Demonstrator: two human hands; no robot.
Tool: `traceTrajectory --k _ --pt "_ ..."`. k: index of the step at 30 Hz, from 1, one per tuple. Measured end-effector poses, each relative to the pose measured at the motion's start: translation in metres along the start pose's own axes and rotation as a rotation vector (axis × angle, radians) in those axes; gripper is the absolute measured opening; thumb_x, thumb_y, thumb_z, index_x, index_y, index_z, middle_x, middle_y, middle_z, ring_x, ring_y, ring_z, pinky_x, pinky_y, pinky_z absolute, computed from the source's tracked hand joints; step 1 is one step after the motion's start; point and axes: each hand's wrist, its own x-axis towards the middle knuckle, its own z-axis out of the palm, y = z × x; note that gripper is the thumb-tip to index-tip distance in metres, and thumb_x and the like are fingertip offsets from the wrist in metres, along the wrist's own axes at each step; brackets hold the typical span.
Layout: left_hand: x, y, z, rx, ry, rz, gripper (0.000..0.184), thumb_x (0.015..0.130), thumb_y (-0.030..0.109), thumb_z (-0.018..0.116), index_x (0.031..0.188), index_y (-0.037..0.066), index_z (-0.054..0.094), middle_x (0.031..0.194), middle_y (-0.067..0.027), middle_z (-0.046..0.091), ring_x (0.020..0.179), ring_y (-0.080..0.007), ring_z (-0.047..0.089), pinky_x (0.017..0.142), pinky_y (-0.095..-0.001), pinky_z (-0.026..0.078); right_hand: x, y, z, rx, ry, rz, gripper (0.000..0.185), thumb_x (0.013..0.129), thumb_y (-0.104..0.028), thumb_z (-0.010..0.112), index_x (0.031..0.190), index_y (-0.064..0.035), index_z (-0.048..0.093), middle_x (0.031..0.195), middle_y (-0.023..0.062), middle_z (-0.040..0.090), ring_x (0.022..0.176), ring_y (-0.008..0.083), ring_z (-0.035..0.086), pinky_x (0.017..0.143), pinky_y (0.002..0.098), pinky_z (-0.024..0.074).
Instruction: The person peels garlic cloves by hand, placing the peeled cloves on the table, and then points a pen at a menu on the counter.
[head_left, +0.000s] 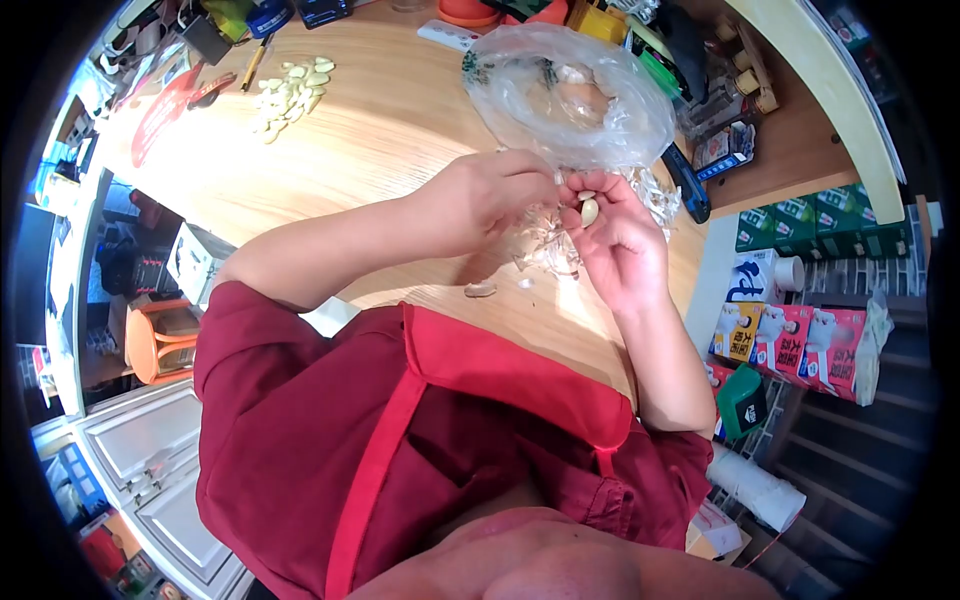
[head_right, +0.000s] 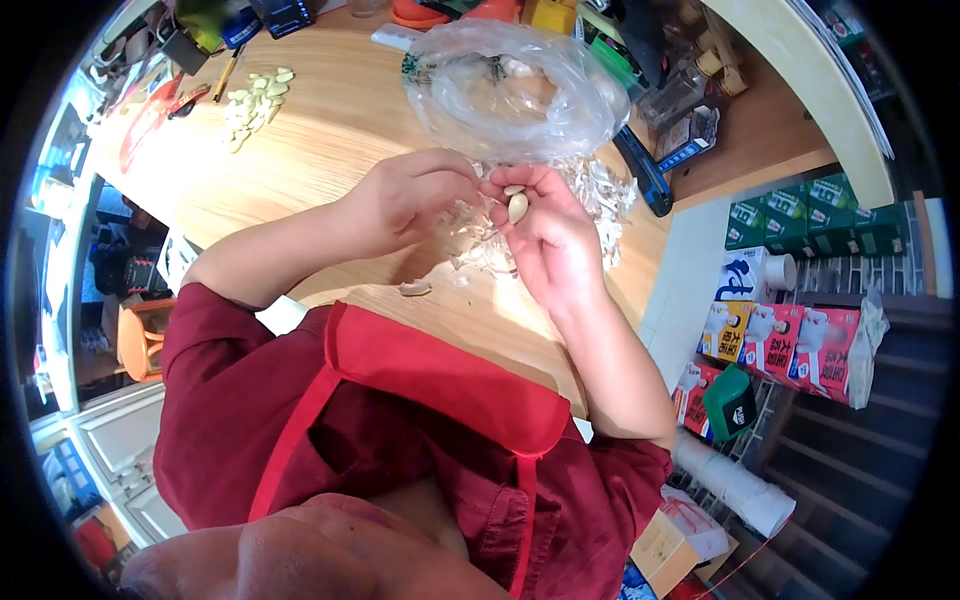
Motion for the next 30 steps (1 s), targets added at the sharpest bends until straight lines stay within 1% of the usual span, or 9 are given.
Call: traceTrajectory --k 1,4,7,10,13,16,19,28,30 --pt "-0.001 0.002 0.001 -0.097 -0.008 -0.109 0.038 0.064 -0.002 0.062 0.099 0.013 0.06 0.097 -0.0046 0.057 0.09 -0.0215 0.058 0.071 -0.0323 0.046 -0.001 0.001 0.001 -0.018 -0.008 -0.01 0.043 0.065 0.013 0.038 0.105 0.0022 0.049 0.105 0.0127 0.052 0.095 0.021 0.051 0.081 0.0292 0.0398" --pt "0.003 0.004 0.005 -0.026 0.139 0.009 0.037 0.067 0.003 0.065 0.103 0.013 0.059 0.097 -0.0059 0.056 0.085 -0.0223 0.057 0.07 -0.0339 0.047 -0.005 -0.001 0.012 -0.045 0.007 0.041 0.043 0.066 0.015 0.04 0.106 0.0019 0.049 0.103 0.0115 0.053 0.097 0.0195 0.052 0.08 0.0278 0.0405" --pt "0.005 0.007 -0.002 0.095 0.089 0.241 0.041 0.068 0.004 0.069 0.108 0.01 0.058 0.103 -0.0095 0.053 0.088 -0.0252 0.055 0.071 -0.0339 0.045 -0.004 0.003 0.0 -0.034 -0.112 0.08 0.041 0.069 0.016 0.04 0.107 0.0021 0.05 0.105 0.0115 0.054 0.099 0.0183 0.053 0.081 0.0273 0.042" --pt "0.004 0.006 -0.001 0.162 0.037 0.314 0.046 0.065 0.008 0.073 0.109 0.011 0.059 0.103 -0.0084 0.052 0.085 -0.0239 0.054 0.07 -0.0332 0.045 -0.005 0.006 0.004 -0.053 -0.07 0.115 0.037 0.072 0.014 0.041 0.107 0.0024 0.05 0.106 0.0115 0.055 0.099 0.0178 0.054 0.084 0.0285 0.0434" --pt "0.003 0.005 0.0 0.159 0.058 0.319 0.044 0.064 0.008 0.073 0.107 0.01 0.061 0.101 -0.008 0.053 0.085 -0.0225 0.054 0.071 -0.0333 0.045 -0.006 0.007 0.005 -0.097 -0.04 0.138 0.041 0.072 0.014 0.039 0.11 0.0033 0.049 0.108 0.0118 0.055 0.101 0.0186 0.054 0.089 0.0313 0.0428" --pt "0.004 0.003 0.001 0.21 0.067 0.366 0.04 0.064 0.008 0.07 0.104 0.009 0.062 0.099 -0.0077 0.054 0.083 -0.0223 0.055 0.07 -0.0338 0.046 -0.008 0.004 0.011 -0.09 -0.091 0.162 0.047 0.071 0.014 0.038 0.116 0.0041 0.047 0.109 0.012 0.054 0.103 0.019 0.054 0.092 0.0332 0.0415" --pt "0.004 0.003 0.0 0.21 0.07 0.377 0.042 0.065 0.006 0.067 0.106 0.007 0.061 0.097 -0.0073 0.056 0.082 -0.0229 0.055 0.07 -0.0339 0.046 -0.009 0.008 0.011 -0.104 -0.046 0.147 0.05 0.07 0.014 0.036 0.119 0.0048 0.045 0.111 0.0124 0.054 0.104 0.0191 0.053 0.094 0.0342 0.0404" --pt "0.003 0.0 -0.002 0.23 0.016 0.496 0.033 0.072 0.011 0.059 0.105 0.006 0.06 0.099 -0.0078 0.058 0.082 -0.0238 0.057 0.068 -0.0319 0.048 -0.01 0.008 0.013 -0.158 -0.054 0.202 0.051 0.072 0.011 0.038 0.122 0.005 0.044 0.113 0.0119 0.054 0.105 0.018 0.053 0.091 0.0302 0.0414" --pt "0.004 -0.002 -0.005 0.153 -0.013 0.479 0.034 0.07 0.009 0.06 0.104 0.006 0.06 0.098 -0.008 0.059 0.082 -0.0247 0.058 0.068 -0.0326 0.048 -0.008 0.008 0.014 -0.149 -0.058 0.225 0.051 0.073 0.01 0.04 0.123 0.0045 0.043 0.113 0.0127 0.054 0.105 0.018 0.053 0.09 0.0305 0.0424"
